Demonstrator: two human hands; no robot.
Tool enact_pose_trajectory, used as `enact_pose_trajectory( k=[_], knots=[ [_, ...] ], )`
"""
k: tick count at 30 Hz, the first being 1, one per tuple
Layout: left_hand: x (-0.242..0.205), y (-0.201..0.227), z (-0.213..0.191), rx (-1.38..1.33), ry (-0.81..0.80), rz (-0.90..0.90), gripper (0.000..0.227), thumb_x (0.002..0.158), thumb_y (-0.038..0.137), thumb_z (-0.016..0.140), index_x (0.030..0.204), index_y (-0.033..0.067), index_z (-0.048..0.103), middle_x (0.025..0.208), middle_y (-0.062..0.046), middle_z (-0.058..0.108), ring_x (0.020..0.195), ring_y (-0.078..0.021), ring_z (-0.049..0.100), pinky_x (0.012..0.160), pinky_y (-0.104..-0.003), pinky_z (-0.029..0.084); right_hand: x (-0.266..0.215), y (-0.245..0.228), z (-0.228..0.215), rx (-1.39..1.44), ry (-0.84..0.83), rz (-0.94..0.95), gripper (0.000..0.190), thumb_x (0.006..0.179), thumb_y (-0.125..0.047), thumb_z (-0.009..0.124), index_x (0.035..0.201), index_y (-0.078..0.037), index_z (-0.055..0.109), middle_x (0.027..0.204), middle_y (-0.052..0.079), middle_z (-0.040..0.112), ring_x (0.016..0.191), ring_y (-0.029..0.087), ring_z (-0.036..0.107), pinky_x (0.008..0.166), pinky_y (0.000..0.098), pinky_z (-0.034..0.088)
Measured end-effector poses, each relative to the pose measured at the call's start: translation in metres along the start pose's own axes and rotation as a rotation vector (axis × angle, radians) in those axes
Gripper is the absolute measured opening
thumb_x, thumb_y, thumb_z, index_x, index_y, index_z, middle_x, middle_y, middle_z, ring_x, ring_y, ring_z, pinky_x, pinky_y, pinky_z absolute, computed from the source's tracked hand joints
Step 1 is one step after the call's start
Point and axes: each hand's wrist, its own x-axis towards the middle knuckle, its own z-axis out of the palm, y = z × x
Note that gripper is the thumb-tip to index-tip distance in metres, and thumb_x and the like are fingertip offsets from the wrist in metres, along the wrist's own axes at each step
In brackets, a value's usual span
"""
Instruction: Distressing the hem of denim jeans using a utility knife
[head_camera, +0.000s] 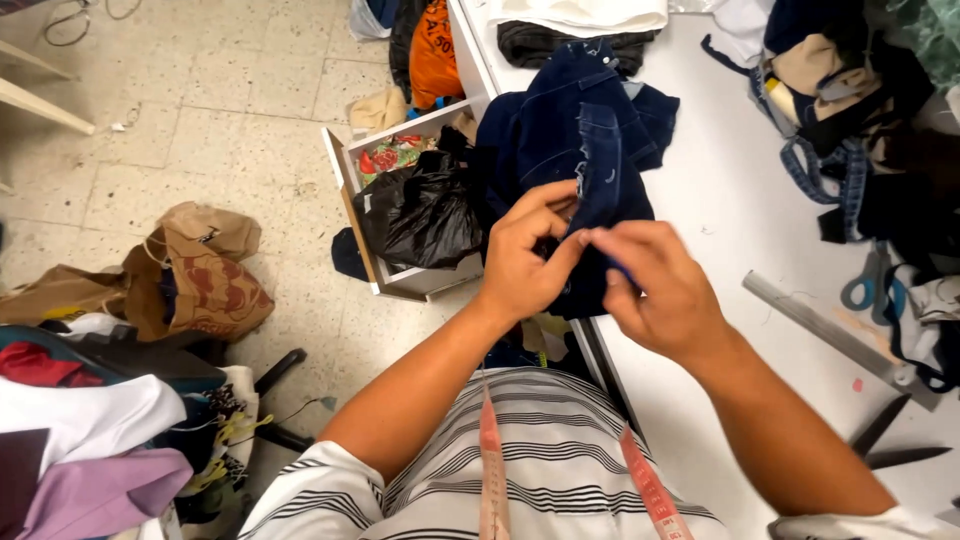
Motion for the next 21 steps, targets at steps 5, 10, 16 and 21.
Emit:
enact_pose_trajectory(
  k=[5,10,16,21],
  knots=[
    [0.002,0.019,0.010,-0.251,-0.011,-0.115,0.029,0.098,0.014,0.065,0.076,0.0055,0.048,0.142,-0.026,0.058,0.131,-0.0370,0.059,0.109,-0.044,0.051,0.027,0.035,-0.042,-0.258,0.070,-0.045,0.037,0.096,0.003,0.062,0.133,0.006,0.069,0.120,0.023,0.060,0.099,0.037,0.065,0.088,0.0440,0.055],
    [0.005,0.028,0.013,-0.581,-0.043,-0.329,0.029,0.093,0.011,0.062,0.075,0.0133,0.039,0.149,-0.029,0.050,0.139,-0.0330,0.052,0.114,-0.042,0.039,0.004,0.027,-0.035,-0.103,-0.226,-0.056,0.039,0.091,0.008,0.058,0.129,-0.001,0.064,0.128,0.019,0.056,0.117,0.034,0.060,0.105,0.0414,0.053],
    [-0.003,0.021,0.010,-0.868,-0.048,-0.302,0.024,0.082,0.006,0.060,0.070,0.0133,0.040,0.155,-0.034,0.038,0.158,-0.0406,0.027,0.132,-0.053,0.015,0.019,0.003,-0.051,-0.336,0.176,0.150,0.043,0.106,0.012,0.051,0.148,0.013,0.054,0.121,0.032,0.050,0.108,0.044,0.055,0.093,0.0497,0.047],
    [0.007,0.043,0.008,-1.029,-0.175,-0.377,0.035,0.076,0.016,0.068,0.062,0.0148,0.036,0.166,-0.033,0.022,0.147,-0.0312,0.040,0.106,-0.034,0.033,0.006,0.033,-0.025,-0.363,0.061,0.021,0.043,0.100,0.011,0.053,0.143,0.008,0.057,0.110,0.023,0.065,0.100,0.042,0.057,0.097,0.0503,0.050]
  ],
)
